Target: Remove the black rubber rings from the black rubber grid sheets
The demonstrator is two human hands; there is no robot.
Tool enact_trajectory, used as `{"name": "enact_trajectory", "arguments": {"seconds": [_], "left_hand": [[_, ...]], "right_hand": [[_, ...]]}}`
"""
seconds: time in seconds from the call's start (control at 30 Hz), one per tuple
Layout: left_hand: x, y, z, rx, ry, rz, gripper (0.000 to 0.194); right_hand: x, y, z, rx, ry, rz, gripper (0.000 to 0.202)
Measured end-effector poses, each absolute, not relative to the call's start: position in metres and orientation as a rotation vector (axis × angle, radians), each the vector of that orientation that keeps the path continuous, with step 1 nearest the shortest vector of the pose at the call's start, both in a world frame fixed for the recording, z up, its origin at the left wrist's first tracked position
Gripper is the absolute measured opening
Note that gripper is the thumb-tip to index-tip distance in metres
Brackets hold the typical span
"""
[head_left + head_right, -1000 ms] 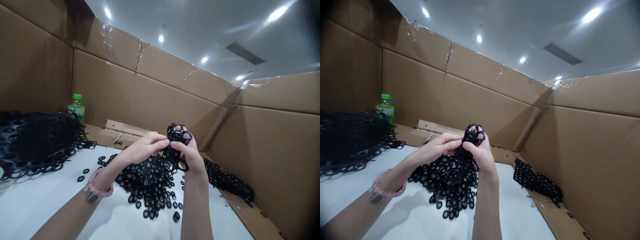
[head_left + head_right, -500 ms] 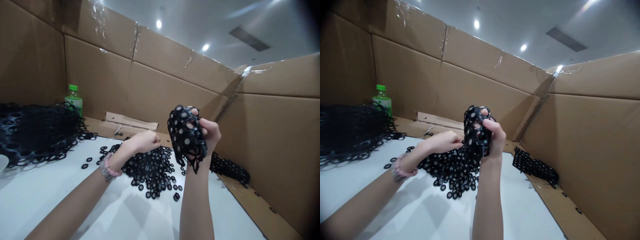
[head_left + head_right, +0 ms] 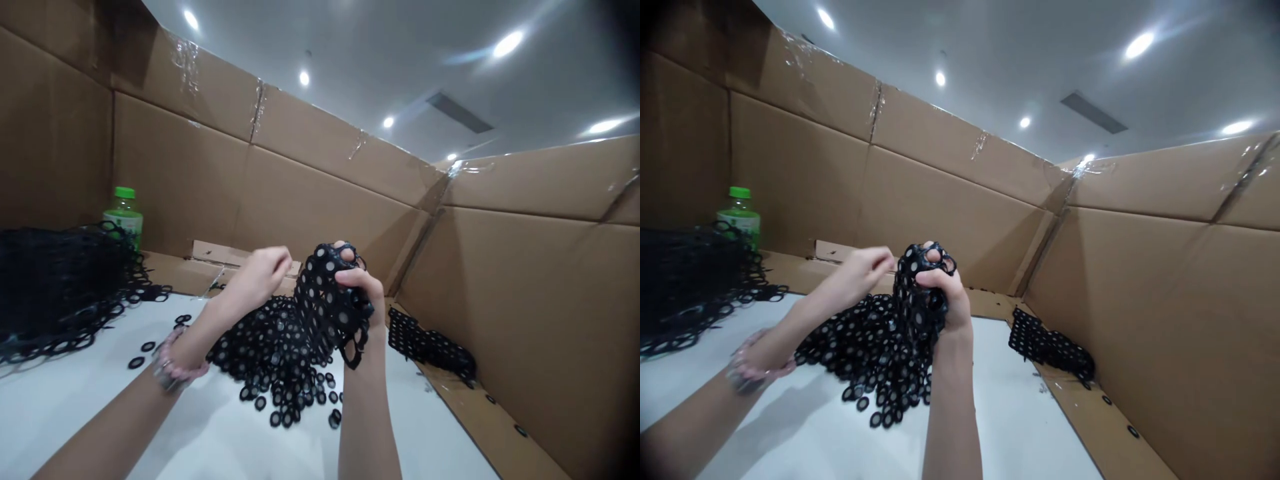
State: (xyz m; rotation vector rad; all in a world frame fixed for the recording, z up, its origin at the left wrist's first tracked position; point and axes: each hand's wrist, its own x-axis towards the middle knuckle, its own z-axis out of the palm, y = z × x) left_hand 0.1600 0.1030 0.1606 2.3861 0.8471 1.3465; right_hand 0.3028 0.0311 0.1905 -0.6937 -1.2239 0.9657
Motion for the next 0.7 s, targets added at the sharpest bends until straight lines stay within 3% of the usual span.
{"name": "enact_trajectory", "arguments": {"seconds": [0.1,0.3,0.7], "left_hand": [[0.154,0.073,0.180,2.316,0.735,1.648,0.034],[0.159,0.052,0.185,2.339,0.519,1.356,0.041],[0.151,0.065,0.185,2.452,0.291,1.308,0.022]], "right_hand": [[0.294,0.033,0.189,-0.707,-1.207,1.028,0.018],[0.286,0.029,0.187,-0.654,-1.177,1.022,0.023],[0.284,0.029,0.181,-0.658,-1.176,1.016,0.027]]}}
